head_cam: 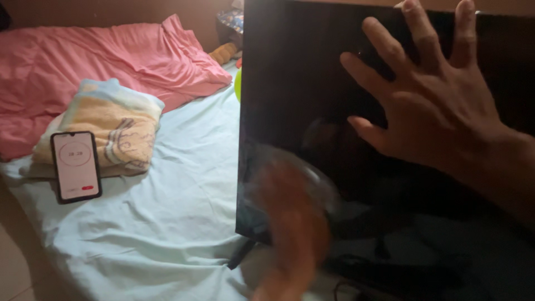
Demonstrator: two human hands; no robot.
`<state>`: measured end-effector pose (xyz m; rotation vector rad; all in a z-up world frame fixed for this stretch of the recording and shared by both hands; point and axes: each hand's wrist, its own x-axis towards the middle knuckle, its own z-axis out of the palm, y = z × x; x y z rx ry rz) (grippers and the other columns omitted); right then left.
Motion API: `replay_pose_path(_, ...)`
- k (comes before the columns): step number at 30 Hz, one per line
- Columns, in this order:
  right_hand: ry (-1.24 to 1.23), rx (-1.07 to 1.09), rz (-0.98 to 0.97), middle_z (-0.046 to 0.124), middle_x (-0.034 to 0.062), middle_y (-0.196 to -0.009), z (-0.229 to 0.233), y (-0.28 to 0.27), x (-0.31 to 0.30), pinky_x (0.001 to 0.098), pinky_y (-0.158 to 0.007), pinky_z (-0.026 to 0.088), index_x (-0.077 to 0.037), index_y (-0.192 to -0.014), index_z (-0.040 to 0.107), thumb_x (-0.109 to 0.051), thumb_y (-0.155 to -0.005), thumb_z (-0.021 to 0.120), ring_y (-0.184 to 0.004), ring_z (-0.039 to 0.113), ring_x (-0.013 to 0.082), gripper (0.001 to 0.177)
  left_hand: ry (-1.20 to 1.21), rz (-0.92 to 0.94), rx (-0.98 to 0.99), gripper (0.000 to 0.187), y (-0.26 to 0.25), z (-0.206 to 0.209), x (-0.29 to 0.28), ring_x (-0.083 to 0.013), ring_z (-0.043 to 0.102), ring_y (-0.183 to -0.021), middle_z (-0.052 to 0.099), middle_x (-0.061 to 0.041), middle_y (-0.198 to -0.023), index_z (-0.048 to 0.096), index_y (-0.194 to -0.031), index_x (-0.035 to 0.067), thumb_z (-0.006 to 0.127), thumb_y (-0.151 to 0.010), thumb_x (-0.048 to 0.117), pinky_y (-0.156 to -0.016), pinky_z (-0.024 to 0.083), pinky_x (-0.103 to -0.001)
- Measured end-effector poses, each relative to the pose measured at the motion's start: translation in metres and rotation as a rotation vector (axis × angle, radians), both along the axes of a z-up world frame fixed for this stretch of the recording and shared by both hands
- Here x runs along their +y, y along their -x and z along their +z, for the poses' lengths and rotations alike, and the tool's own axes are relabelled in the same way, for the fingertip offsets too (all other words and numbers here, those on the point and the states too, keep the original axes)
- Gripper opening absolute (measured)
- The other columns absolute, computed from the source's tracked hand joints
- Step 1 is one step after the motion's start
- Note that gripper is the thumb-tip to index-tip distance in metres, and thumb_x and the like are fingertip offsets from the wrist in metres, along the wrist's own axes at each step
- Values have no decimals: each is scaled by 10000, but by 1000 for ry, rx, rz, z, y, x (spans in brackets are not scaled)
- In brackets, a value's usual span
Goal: The person cleans the screen of a television by hand using a cloth, wiping the entire surface in circular and side-to-side motions while holding the top edge for stability.
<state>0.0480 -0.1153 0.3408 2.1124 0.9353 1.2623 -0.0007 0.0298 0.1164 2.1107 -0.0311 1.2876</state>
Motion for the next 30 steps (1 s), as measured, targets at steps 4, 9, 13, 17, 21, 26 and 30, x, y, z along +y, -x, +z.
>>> replay_pose_path(4, -11, -29, -30, 270, 172, -1706, 7, 3, -5, 758, -1188, 113, -231, -1593, 491, -638, -796, 696, -1583, 143, 458, 918, 46, 193, -115, 706, -3, 35, 19, -553, 174, -1527, 259, -319, -1637, 396, -1513, -112, 538, -858, 110, -1211, 117, -706)
replay_pose_path(9, -165, -32, 88, 293, 205, -1714, 23, -7, -9, 765, -1166, 172, -199, -1621, 478, -578, -836, 701, -1556, 218, 479, 900, -435, -71, 280, 561, 7, 15, -17, -533, 167, -1507, 284, -252, -1616, 494, -1418, -3, 542, -884, 162, -1129, 65, -782)
replay_pose_path(13, -149, -31, 12, 335, 214, -1599, 20, -9, -6, 703, -1126, 234, -191, -1638, 452, -611, -805, 728, -1436, 309, 434, 974, -478, 66, 22, 639, 1, 16, -10, -539, 214, -1483, 295, -289, -1613, 434, -1497, -53, 530, -924, 213, -1145, 118, -753)
replay_pose_path(17, -151, -101, -18, 377, 196, -1545, 12, -5, -1, 634, -1115, 276, -158, -1646, 420, -623, -827, 723, -1377, 366, 407, 989, 3, 81, -98, 753, -9, 54, 25, -564, 171, -1495, 233, -357, -1627, 316, -1559, -146, 497, -903, 174, -1163, 112, -749)
replay_pose_path(21, -186, -94, -20, 383, 184, -1520, 14, -5, 4, 630, -1111, 260, -77, -1641, 372, -654, -802, 725, -1358, 366, 394, 1077, -142, 212, -15, 667, -11, 57, 14, -548, 186, -1488, 252, -316, -1615, 369, -1518, -99, 501, -950, 226, -1140, 133, -751)
replay_pose_path(26, -196, -71, 5, 367, 179, -1522, 10, -7, 2, 615, -1133, 238, -59, -1637, 344, -672, -793, 720, -1372, 338, 392, 1109, -526, -200, 261, 410, 5, -10, -31, -508, 251, -1489, 355, -229, -1606, 538, -1338, 82, 475, -951, 203, -1125, 161, -791)
replay_pose_path(30, -213, -54, -16, 359, 177, -1525, 12, -9, 3, 617, -1144, 228, -80, -1645, 308, -688, -803, 691, -1376, 336, 393, 1107, -529, -137, 104, 412, -5, -9, -14, -484, 282, -1502, 399, -228, -1572, 508, -1397, -19, 492, -1046, 197, -1161, 215, -745)
